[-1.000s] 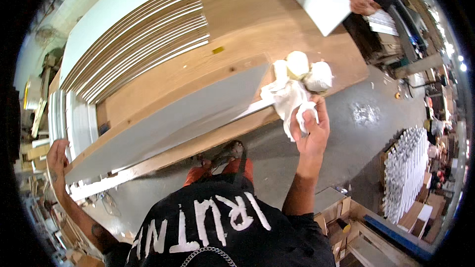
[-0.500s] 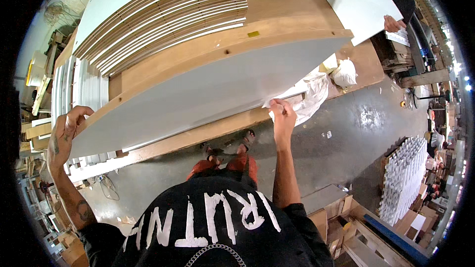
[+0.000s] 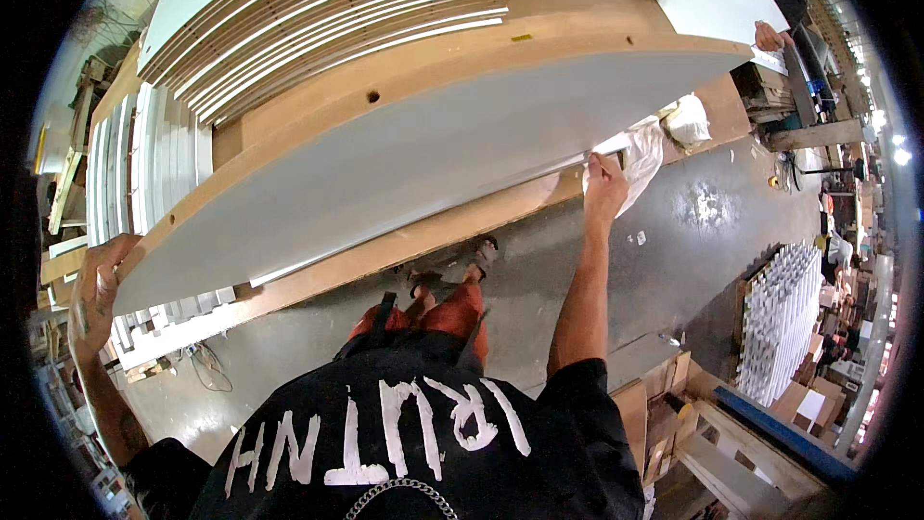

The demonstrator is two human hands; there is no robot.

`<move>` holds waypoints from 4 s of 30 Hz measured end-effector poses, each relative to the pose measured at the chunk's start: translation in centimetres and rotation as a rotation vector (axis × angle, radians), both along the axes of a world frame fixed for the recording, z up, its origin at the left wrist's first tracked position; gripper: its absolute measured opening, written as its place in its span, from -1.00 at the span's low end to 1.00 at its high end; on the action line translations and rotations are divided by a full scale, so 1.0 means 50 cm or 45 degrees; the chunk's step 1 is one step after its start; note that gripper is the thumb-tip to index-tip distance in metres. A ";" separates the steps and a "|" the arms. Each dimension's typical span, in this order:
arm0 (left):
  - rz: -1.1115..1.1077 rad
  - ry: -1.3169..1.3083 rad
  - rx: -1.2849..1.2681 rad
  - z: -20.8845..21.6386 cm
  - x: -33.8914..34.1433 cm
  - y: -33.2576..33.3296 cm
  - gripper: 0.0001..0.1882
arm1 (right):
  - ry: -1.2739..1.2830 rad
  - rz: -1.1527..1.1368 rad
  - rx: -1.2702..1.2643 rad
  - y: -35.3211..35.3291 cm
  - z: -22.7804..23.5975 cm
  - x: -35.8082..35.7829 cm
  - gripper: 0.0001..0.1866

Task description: The person applies glue from a bag into holes on the edge of a board, wipes the surface with a cloth, and places the board onto a stack.

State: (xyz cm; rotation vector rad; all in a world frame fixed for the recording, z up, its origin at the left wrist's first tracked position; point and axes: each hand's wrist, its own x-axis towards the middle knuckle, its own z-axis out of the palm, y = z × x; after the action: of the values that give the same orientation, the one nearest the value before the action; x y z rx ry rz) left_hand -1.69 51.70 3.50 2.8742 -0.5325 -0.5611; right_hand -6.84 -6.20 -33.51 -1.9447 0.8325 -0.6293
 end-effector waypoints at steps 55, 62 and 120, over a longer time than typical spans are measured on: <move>-0.738 -0.080 -0.339 -0.054 0.115 0.049 -0.39 | 0.284 0.022 -0.574 0.289 0.022 0.036 -0.74; -0.649 0.426 -0.053 0.059 0.101 0.026 -0.39 | 0.125 0.068 -0.361 0.326 -0.039 0.022 -0.74; -0.819 -0.172 -0.383 -0.052 0.184 0.067 -0.27 | -0.387 0.617 1.533 0.991 0.031 -0.204 -0.74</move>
State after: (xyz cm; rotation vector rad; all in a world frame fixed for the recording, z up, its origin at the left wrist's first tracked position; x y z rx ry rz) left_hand 7.53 55.03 0.89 2.4289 -1.4460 -0.3217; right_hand -17.05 43.37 -31.94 -0.8422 0.3449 -0.0454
